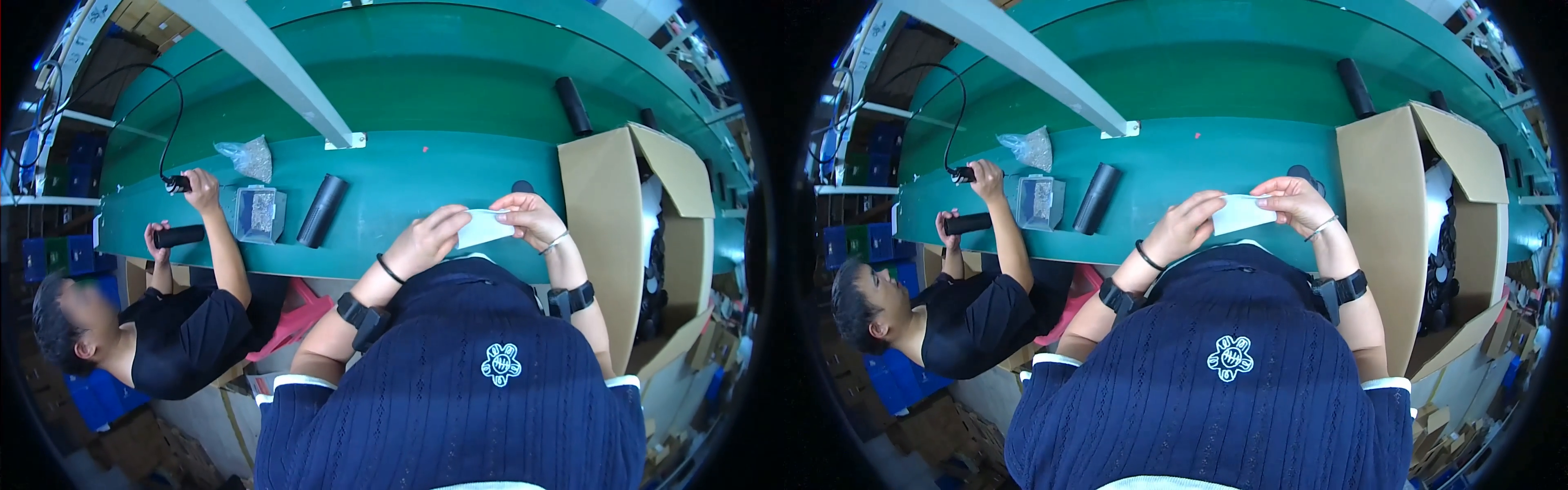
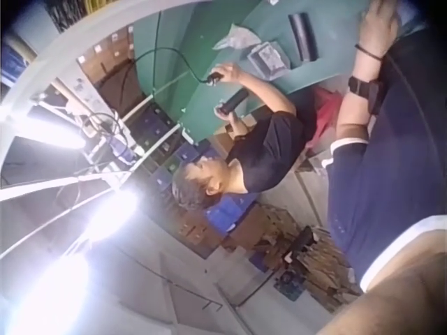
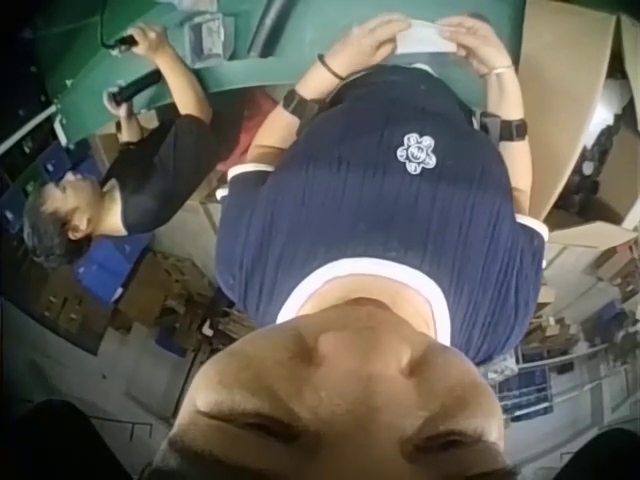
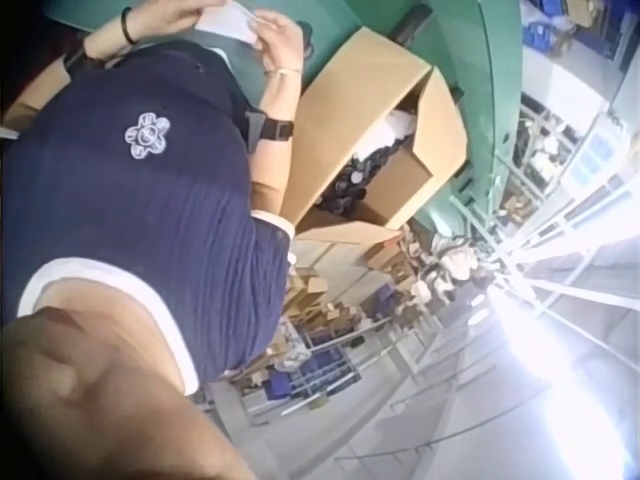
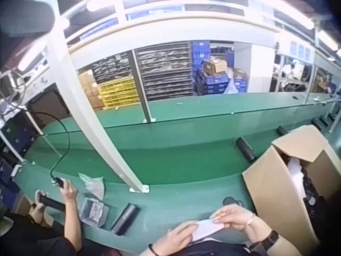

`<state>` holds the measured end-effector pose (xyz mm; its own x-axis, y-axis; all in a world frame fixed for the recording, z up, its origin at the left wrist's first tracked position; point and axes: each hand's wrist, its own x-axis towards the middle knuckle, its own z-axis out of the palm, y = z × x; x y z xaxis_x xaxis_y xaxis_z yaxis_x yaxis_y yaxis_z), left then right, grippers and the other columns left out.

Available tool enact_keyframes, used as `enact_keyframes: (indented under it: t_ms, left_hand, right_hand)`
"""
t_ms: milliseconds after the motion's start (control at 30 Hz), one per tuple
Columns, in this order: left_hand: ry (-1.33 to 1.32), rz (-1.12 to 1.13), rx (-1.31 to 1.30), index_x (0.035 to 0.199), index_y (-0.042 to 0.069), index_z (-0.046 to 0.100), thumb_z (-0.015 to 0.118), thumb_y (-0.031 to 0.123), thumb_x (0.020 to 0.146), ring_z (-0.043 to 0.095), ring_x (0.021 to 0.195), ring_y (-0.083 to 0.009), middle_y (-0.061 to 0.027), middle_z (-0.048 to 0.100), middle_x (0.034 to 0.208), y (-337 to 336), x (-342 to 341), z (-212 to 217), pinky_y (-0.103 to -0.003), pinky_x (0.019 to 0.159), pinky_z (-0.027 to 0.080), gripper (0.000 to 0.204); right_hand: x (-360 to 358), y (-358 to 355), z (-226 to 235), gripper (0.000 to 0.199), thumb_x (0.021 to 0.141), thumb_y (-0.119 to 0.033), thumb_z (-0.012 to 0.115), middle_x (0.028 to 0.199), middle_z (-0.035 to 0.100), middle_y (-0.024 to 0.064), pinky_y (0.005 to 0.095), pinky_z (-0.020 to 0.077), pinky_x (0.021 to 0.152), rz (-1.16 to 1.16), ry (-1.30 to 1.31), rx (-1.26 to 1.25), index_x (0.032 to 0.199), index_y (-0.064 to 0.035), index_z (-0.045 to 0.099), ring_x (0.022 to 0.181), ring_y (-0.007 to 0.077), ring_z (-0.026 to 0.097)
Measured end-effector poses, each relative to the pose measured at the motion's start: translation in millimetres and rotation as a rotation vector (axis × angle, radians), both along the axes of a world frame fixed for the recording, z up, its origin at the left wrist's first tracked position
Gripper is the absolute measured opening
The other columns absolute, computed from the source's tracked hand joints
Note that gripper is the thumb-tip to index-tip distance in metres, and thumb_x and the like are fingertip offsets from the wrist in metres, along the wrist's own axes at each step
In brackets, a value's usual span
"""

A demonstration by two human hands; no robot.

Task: The person picks up a black cylinder, inserts a white paper liner, and presses a black cap onto the end before placing it in a box.

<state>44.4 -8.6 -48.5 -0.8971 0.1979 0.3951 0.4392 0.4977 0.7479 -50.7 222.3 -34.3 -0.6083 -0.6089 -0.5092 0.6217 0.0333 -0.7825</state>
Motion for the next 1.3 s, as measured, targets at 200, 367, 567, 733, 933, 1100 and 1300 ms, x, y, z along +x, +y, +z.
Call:
enact_keyframes:
  t_ms: [200,367,567,733,933,1100,1300]
  left_hand:
    - [0.019,-0.031,-0.102,0.099,0.001,0.064,0.06,-0.01,0.071,0.063,0.097,-0.0334,-0.0177,0.064,0.104,-6.7,4.3,-15.0,-0.038,0.083,0.052,0.03]
    - [-0.127,0.06,0.001,0.092,-0.002,0.063,0.061,-0.004,0.077,0.062,0.079,-0.0262,-0.015,0.063,0.092,-10.4,6.7,-22.1,-0.033,0.066,0.05,0.016]
    - [-0.215,-0.069,-0.072,0.096,-0.001,0.062,0.06,0.001,0.085,0.059,0.085,-0.0235,-0.0142,0.061,0.1,-46.7,-7.2,-33.1,-0.031,0.065,0.048,0.012]
    - [0.241,0.573,-0.444,0.128,0.011,0.051,0.072,0.023,0.075,0.053,0.108,-0.0319,-0.0147,0.053,0.118,-139.9,-5.1,-80.1,-0.046,0.084,0.045,0.059]
    - [-0.767,1.16,-0.843,0.138,0.023,0.035,0.08,0.028,0.062,0.047,0.116,-0.0331,-0.0097,0.048,0.124,-148.6,30.4,-98.9,-0.05,0.086,0.042,0.088]
    - [-0.9,0.974,-0.531,0.132,0.017,0.041,0.081,0.022,0.062,0.049,0.113,-0.0341,-0.0125,0.051,0.12,-163.5,29.0,-85.9,-0.047,0.086,0.043,0.081]
    - [-0.215,0.598,-0.443,0.121,-0.001,0.052,0.08,0.012,0.066,0.052,0.105,-0.0379,-0.0209,0.055,0.112,-125.6,5.7,-17.2,-0.044,0.093,0.043,0.063]
  right_hand:
    - [9.3,0.2,-21.8,0.024,0.087,-0.021,0.066,0.079,0.065,0.0017,0.0223,0.0458,0.054,-0.11,-0.043,0.056,0.098,0.0003,0.068,0.063,0.0074,0.056]
    - [12.7,-14.3,-36.7,0.018,0.078,-0.014,0.07,0.059,0.059,0.0054,0.0229,0.04,0.038,-0.183,0.155,0.011,0.075,0.0032,0.065,0.044,0.0095,0.051]
    - [5.8,-1.9,-9.3,0.014,0.077,-0.01,0.07,0.058,0.059,0.0061,0.0231,0.0382,0.037,-0.346,0.091,0.078,0.072,0.0024,0.064,0.041,0.0095,0.05]
    - [-0.9,2.9,-17.9,0.011,0.077,-0.011,0.07,0.058,0.058,0.0026,0.0211,0.0366,0.04,-0.369,0.228,0.076,0.078,-0.0002,0.067,0.043,0.0067,0.048]
    - [-7.7,6.8,-24.5,0.015,0.072,-0.001,0.066,0.07,0.063,0.0037,0.0209,0.0404,0.045,-0.355,0.285,-0.003,0.086,0.0017,0.067,0.051,0.0062,0.052]
    - [-9.8,5.9,-23.2,0.022,0.073,0.001,0.064,0.073,0.063,0.0032,0.02,0.0408,0.047,-0.298,0.372,0.0,0.095,0.0023,0.065,0.053,0.0054,0.052]
    - [-9.6,-0.4,-8.9,0.026,0.071,-0.001,0.062,0.08,0.065,0.0053,0.0222,0.0446,0.052,-0.328,0.36,-0.01,0.096,-0.0005,0.066,0.064,0.008,0.058]
